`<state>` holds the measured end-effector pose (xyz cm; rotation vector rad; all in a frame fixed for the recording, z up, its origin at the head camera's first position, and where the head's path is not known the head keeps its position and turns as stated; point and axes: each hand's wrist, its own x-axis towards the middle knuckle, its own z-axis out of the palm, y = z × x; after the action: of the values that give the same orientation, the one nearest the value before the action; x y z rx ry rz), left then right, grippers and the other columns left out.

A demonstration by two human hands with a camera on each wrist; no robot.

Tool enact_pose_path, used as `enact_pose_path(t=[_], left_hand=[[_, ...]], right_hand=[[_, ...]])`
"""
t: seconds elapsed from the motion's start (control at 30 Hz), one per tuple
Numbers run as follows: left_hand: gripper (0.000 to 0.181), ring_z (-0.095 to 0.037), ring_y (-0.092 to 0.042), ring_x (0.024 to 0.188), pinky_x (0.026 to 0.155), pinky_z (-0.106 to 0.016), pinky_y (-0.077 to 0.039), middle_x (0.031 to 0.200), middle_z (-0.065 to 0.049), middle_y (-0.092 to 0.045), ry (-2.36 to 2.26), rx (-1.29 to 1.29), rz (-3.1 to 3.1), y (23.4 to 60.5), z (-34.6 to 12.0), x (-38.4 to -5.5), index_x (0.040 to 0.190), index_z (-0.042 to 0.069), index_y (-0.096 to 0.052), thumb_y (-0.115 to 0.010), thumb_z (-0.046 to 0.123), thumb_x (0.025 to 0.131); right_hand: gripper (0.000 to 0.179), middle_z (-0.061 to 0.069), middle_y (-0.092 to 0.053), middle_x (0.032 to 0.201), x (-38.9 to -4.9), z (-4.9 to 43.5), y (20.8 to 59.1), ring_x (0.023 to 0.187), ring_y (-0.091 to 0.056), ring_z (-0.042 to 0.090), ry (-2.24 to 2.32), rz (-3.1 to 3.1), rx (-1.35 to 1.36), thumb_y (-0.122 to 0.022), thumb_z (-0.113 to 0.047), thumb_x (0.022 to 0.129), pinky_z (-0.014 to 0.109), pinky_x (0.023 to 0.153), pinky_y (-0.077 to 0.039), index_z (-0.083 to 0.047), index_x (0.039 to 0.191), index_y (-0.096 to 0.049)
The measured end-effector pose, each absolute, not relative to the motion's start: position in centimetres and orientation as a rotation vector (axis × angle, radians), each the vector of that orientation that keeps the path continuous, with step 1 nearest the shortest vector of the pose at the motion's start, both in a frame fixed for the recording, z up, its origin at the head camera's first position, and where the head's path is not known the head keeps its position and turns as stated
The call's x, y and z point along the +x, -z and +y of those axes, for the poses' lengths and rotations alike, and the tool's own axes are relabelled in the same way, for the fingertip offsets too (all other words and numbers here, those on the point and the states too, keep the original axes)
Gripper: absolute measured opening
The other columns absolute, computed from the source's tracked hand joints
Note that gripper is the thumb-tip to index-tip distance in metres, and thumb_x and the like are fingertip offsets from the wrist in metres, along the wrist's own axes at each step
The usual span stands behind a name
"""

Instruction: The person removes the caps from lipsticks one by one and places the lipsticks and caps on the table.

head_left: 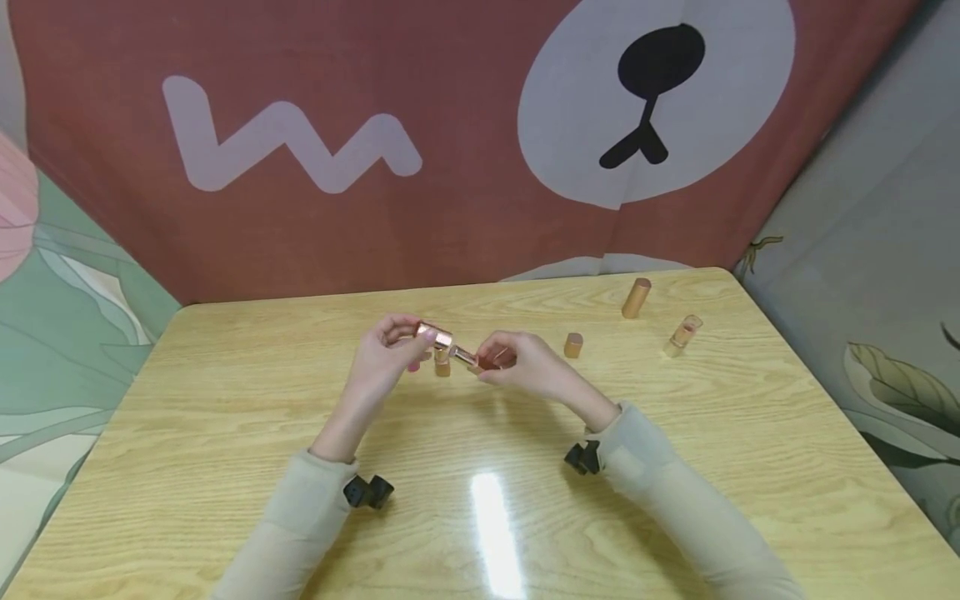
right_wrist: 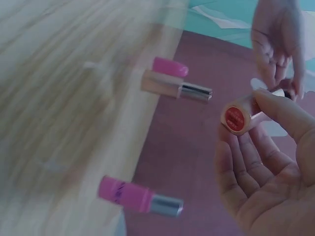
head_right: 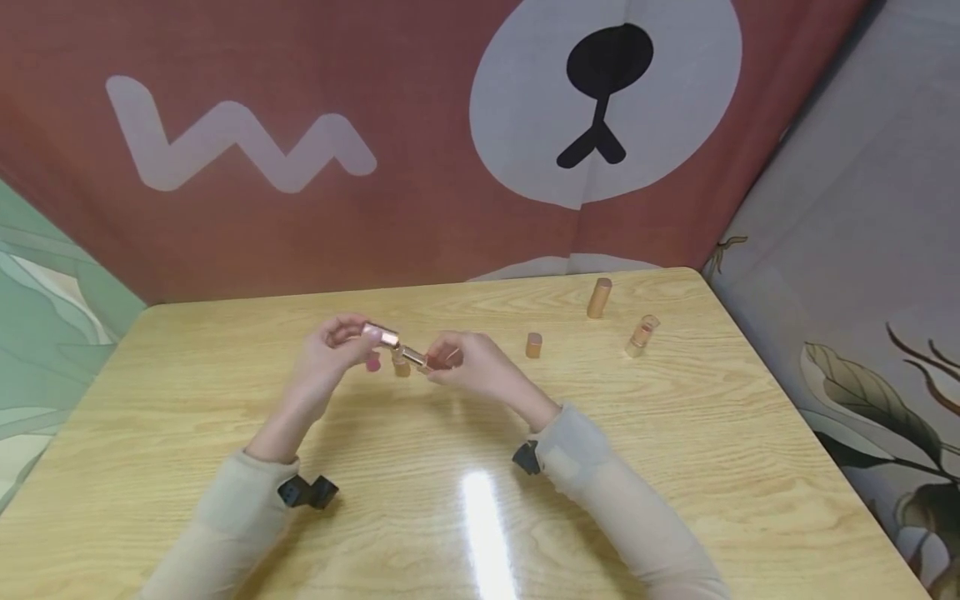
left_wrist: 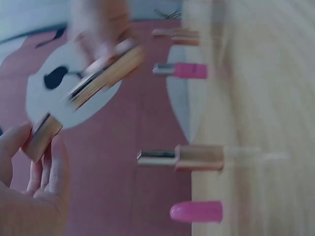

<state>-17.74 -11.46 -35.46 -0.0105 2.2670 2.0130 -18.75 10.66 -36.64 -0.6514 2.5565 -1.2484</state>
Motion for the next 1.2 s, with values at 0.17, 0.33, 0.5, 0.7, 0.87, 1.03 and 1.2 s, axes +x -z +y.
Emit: enact_pose_path(t=[0.17, 0.33, 0.5, 0.7, 0.87, 1.03, 1.2], left_hand=[[0.029, -0.002, -0.064, 0.078, 0.082, -0.027, -0.057, 0.091, 0.009, -0.06, -2.124, -0.11, 2.27, 34.8, -12.7, -18.1, 0.115, 0.002, -0.051, -0.064, 0.014, 0.091], [0.028, -0.003, -0.065, 0.081, 0.083, -0.027, -0.057, 0.092, 0.009, -0.06, -2.117, -0.082, 2.254, 34.6, -13.1, -18.0, 0.114, 0.005, -0.051, -0.065, 0.014, 0.091], [0.029, -0.002, -0.065, 0.082, 0.08, -0.022, -0.057, 0.093, 0.01, -0.06, -2.103, -0.06, 2.273, 34.7, -13.2, -17.9, 0.114, 0.006, -0.051, -0.066, 0.015, 0.091], [0.036, 0.002, -0.064, 0.085, 0.079, -0.017, -0.054, 0.095, 0.013, -0.061, -2.065, -0.024, 2.31, 34.8, -13.2, -17.7, 0.12, 0.003, -0.052, -0.067, 0.014, 0.09], [0.039, 0.002, -0.063, 0.091, 0.083, -0.016, -0.052, 0.098, 0.013, -0.062, -2.042, -0.012, 2.329, 34.8, -13.2, -17.8, 0.124, 0.002, -0.052, -0.067, 0.015, 0.089], [0.039, 0.001, -0.062, 0.095, 0.085, -0.015, -0.051, 0.103, 0.01, -0.063, -2.001, 0.003, 2.37, 35.1, -13.3, -17.8, 0.125, 0.005, -0.055, -0.068, 0.015, 0.089], [0.041, 0.003, -0.063, 0.093, 0.086, -0.015, -0.05, 0.107, 0.006, -0.063, -1.998, 0.036, 2.39, 35.3, -13.5, -17.7, 0.127, 0.004, -0.055, -0.067, 0.015, 0.09]], right_hand=[[0.018, 0.009, -0.069, 0.096, -18.7, 11.2, 37.2, 0.083, -0.065, 0.016, 1.188, 2.602, -0.624, -0.074, -0.011, 0.083, 0.029, 0.079, -0.055, -0.008, 0.099, -0.066], [0.019, 0.009, -0.069, 0.098, -18.9, 11.2, 37.4, 0.086, -0.066, 0.017, 1.185, 2.593, -0.606, -0.073, -0.013, 0.083, 0.029, 0.079, -0.055, -0.009, 0.101, -0.066], [0.019, 0.009, -0.07, 0.099, -19.0, 11.2, 37.4, 0.087, -0.066, 0.017, 1.211, 2.573, -0.58, -0.073, -0.011, 0.083, 0.029, 0.079, -0.055, -0.009, 0.101, -0.066], [0.019, 0.012, -0.07, 0.099, -18.9, 11.3, 37.1, 0.088, -0.068, 0.019, 1.234, 2.588, -0.587, -0.072, -0.01, 0.083, 0.029, 0.077, -0.056, -0.006, 0.101, -0.064], [0.021, 0.014, -0.069, 0.102, -18.9, 11.4, 37.0, 0.091, -0.069, 0.022, 1.276, 2.569, -0.572, -0.071, -0.008, 0.084, 0.028, 0.075, -0.056, -0.003, 0.102, -0.062], [0.022, 0.016, -0.068, 0.103, -18.8, 11.5, 36.9, 0.095, -0.069, 0.025, 1.348, 2.517, -0.528, -0.07, -0.006, 0.084, 0.026, 0.073, -0.056, -0.001, 0.103, -0.06], [0.024, 0.016, -0.066, 0.104, -18.8, 11.5, 36.9, 0.099, -0.068, 0.028, 1.382, 2.5, -0.486, -0.07, -0.005, 0.084, 0.026, 0.073, -0.056, 0.0, 0.105, -0.058]])
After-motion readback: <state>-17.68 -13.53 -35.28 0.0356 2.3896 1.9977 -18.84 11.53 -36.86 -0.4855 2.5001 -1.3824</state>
